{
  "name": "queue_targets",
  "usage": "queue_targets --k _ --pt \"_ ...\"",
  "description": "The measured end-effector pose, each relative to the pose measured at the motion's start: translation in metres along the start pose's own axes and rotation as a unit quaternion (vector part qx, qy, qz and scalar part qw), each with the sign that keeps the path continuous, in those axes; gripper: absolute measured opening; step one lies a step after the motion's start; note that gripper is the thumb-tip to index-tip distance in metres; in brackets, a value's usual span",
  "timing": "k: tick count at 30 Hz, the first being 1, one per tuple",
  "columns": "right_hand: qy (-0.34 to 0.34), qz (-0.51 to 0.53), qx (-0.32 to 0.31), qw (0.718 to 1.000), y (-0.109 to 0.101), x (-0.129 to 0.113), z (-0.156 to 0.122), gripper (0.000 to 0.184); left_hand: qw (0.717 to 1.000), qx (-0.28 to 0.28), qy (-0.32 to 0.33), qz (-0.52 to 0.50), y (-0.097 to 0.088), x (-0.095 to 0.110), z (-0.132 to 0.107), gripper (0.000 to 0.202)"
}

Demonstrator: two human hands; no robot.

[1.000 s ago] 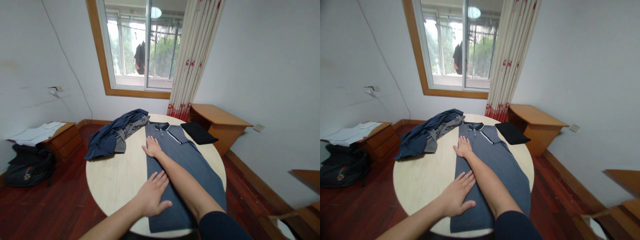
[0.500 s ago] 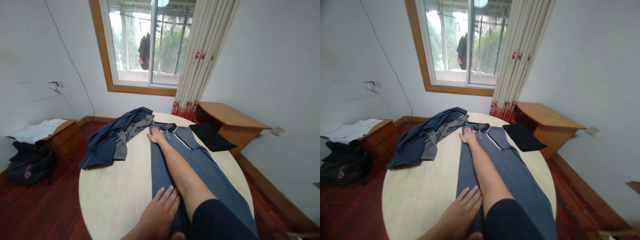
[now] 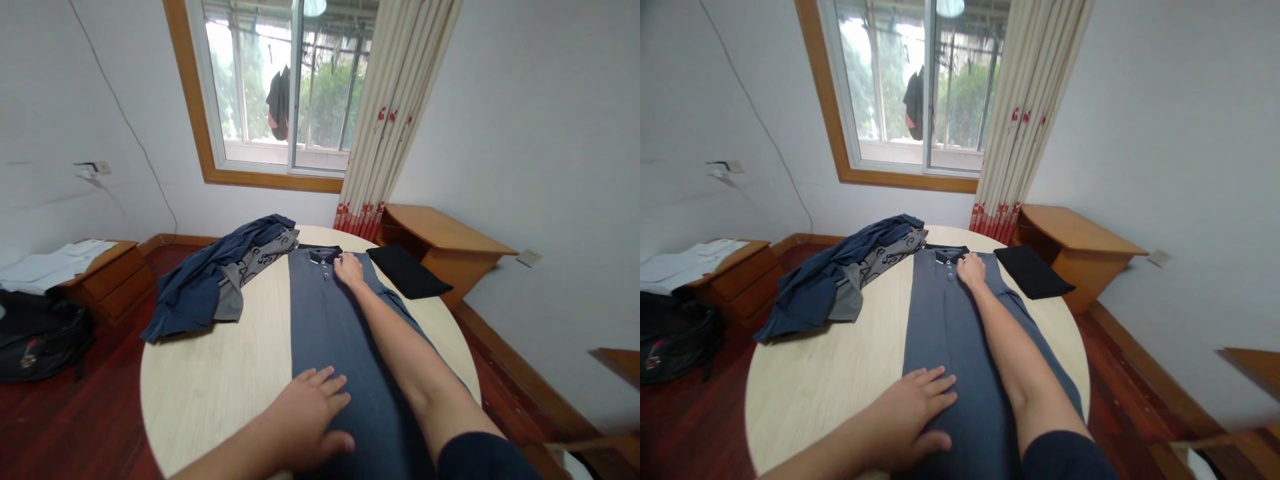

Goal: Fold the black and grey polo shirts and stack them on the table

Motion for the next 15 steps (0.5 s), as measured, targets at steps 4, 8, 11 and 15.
queue_targets --k 4,8,11,15 --pt "0.115 -0.052 -0.058 0.990 -0.017 0.065 0.001 0.044 0.997 0.080 -0.002 0.004 -0.043 -0.023 0.036 0.041" --pt "0.183 -0.070 -0.131 0.972 -0.020 0.093 0.004 0.051 0.984 0.166 -0.029 0.055 -0.059 -0.073 0.070 0.038" --pt "0.198 -0.066 -0.146 0.967 -0.019 0.102 0.012 0.047 0.973 0.207 -0.073 0.071 -0.053 -0.105 0.079 0.039" --pt "0.196 -0.054 -0.167 0.965 -0.017 0.110 0.026 0.041 0.972 0.204 -0.104 0.053 -0.044 -0.121 0.076 0.042"
Point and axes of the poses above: each hand's wrist, its own z-axis towards the middle knuckle, its own y-axis out of the palm, x = y × z, the point moved 1 cm from there along z, towards the middle knuckle, and after that the axes turned 8 degrees about -z, right-handed, at the moved point
